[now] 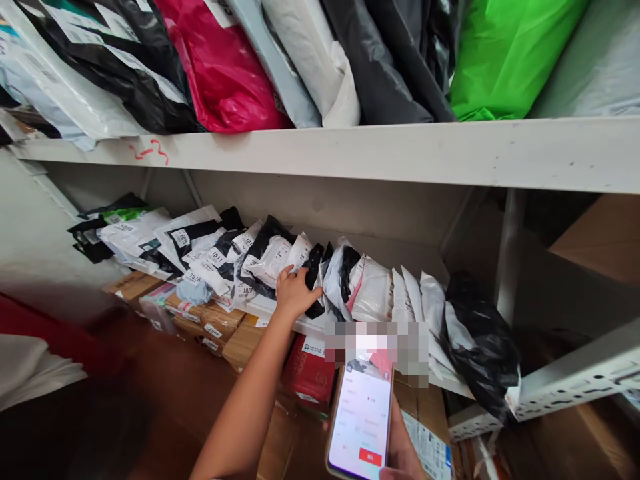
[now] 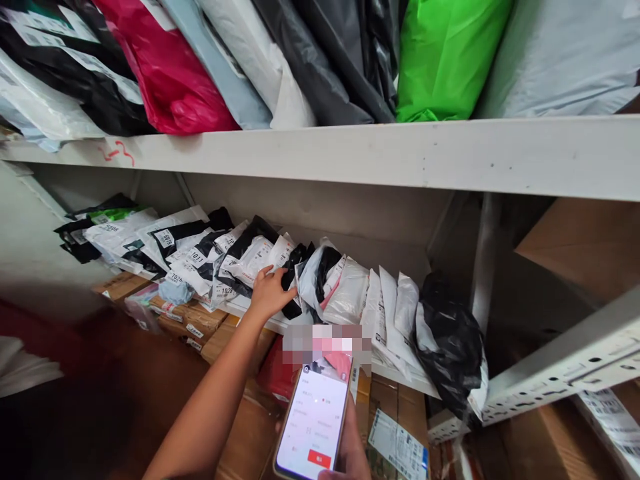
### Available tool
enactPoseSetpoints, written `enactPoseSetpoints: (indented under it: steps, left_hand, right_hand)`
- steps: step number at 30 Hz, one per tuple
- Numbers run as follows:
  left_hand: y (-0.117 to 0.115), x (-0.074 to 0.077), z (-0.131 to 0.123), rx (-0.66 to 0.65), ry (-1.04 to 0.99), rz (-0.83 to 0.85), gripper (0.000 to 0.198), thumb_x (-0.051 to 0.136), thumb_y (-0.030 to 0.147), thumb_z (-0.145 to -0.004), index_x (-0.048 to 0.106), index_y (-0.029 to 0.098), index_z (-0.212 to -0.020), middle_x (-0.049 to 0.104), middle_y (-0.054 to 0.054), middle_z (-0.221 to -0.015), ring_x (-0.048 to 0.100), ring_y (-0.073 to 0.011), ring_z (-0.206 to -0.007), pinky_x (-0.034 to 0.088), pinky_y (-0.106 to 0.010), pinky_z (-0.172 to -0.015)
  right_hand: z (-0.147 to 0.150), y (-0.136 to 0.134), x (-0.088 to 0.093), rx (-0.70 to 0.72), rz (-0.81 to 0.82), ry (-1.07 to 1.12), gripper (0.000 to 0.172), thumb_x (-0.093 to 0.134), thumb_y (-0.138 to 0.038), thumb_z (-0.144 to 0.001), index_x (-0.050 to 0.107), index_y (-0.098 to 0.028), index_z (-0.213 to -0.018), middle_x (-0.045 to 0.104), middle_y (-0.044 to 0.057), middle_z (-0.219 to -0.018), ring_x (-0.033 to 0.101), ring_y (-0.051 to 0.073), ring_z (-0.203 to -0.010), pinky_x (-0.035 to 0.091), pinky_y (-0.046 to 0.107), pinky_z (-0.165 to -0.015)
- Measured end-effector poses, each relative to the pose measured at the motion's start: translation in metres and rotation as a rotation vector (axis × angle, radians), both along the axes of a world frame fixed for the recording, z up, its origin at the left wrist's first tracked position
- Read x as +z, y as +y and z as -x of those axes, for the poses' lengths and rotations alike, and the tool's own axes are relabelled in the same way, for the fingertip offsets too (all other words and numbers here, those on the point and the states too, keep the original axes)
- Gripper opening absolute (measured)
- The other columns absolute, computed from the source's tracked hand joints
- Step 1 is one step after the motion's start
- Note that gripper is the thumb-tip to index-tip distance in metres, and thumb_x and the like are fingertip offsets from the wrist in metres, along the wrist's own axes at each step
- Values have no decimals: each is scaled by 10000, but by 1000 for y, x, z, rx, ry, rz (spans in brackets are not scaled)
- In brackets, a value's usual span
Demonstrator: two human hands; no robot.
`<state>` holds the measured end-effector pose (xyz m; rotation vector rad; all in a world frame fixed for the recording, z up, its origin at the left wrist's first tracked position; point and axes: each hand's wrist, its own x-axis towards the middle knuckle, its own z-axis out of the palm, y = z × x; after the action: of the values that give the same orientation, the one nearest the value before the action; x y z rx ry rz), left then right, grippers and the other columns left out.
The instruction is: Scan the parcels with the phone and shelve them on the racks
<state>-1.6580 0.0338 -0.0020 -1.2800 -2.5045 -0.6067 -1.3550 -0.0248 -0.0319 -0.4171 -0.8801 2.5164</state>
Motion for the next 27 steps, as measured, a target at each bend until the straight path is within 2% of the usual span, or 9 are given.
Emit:
enactPoseSetpoints:
  steps: [3, 8, 12, 14, 17, 19, 22, 27]
  left_hand:
    - [2, -1, -1, 31, -25, 10, 693, 653, 548, -704, 560, 190, -1289, 660, -165, -1080, 357, -336, -1330, 316, -465, -1061]
    - [7, -13, -5, 83, 71, -136, 614, 694, 441, -685, 571, 226, -1247, 624, -136, -1066, 449, -338, -1177, 355, -460, -993]
    - [9, -24, -6, 98, 83, -275, 548, 705, 371, -685, 582, 226, -1199, 604, -107, -1011, 475, -333, -1097, 373, -460, -979]
    - [9, -29, -6, 97, 85, -345, 516, 705, 335, -689, 582, 216, -1175, 599, -102, -1002, 483, -330, -1080, 385, -457, -977]
    - [7, -35, -2, 69, 97, -458, 458, 686, 298, -717, 571, 201, -1149, 594, -104, -1012, 498, -319, -1062, 397, -457, -984]
    - [5, -36, 1, 45, 105, -532, 424, 676, 291, -737, 563, 197, -1135, 592, -105, -1017, 507, -314, -1052, 403, -463, -985]
    - [2, -38, 5, 44, 106, -606, 385, 662, 298, -764, 552, 195, -1119, 592, -109, -1026, 513, -313, -1045, 412, -475, -977]
    - [0, -44, 9, 36, 132, -615, 353, 638, 315, -801, 530, 190, -1112, 586, -119, -1044, 514, -322, -1055, 417, -492, -962]
  right_hand:
    - [2, 3, 3, -2, 12, 8, 1509, 891, -502, -468, -201, -204, -1467, 622, 173, -1252, 613, 403, -1102, 483, 490, -914]
    - [1, 6, -11, 5, -86, 23, 1475, 856, -546, -515, -211, -198, -1470, 636, 167, -1237, 622, 403, -1079, 479, 531, -918]
    - [0, 5, -25, 0, -121, 20, 1356, 833, -599, -555, -61, -262, -1518, 628, 156, -1258, 603, 452, -1103, 486, 615, -890]
    - [0, 4, -26, -2, -116, 19, 1352, 837, -605, -552, -37, -256, -1523, 641, 164, -1232, 604, 465, -1095, 495, 630, -871]
    - [-2, 5, -23, -14, -99, 22, 1437, 848, -586, -529, -143, -225, -1504, 620, 179, -1259, 602, 447, -1111, 481, 595, -925]
    - [-4, 7, -20, 6, -95, 19, 1453, 840, -572, -534, -202, -216, -1481, 610, 190, -1264, 598, 432, -1125, 498, 553, -910]
    - [-8, 10, -16, 37, -94, 9, 1417, 825, -558, -550, -196, -236, -1478, 633, 187, -1214, 618, 430, -1084, 530, 528, -818]
    - [-5, 9, -12, 17, -57, 22, 1407, 837, -525, -550, -188, -242, -1471, 625, 188, -1228, 624, 413, -1072, 532, 480, -771]
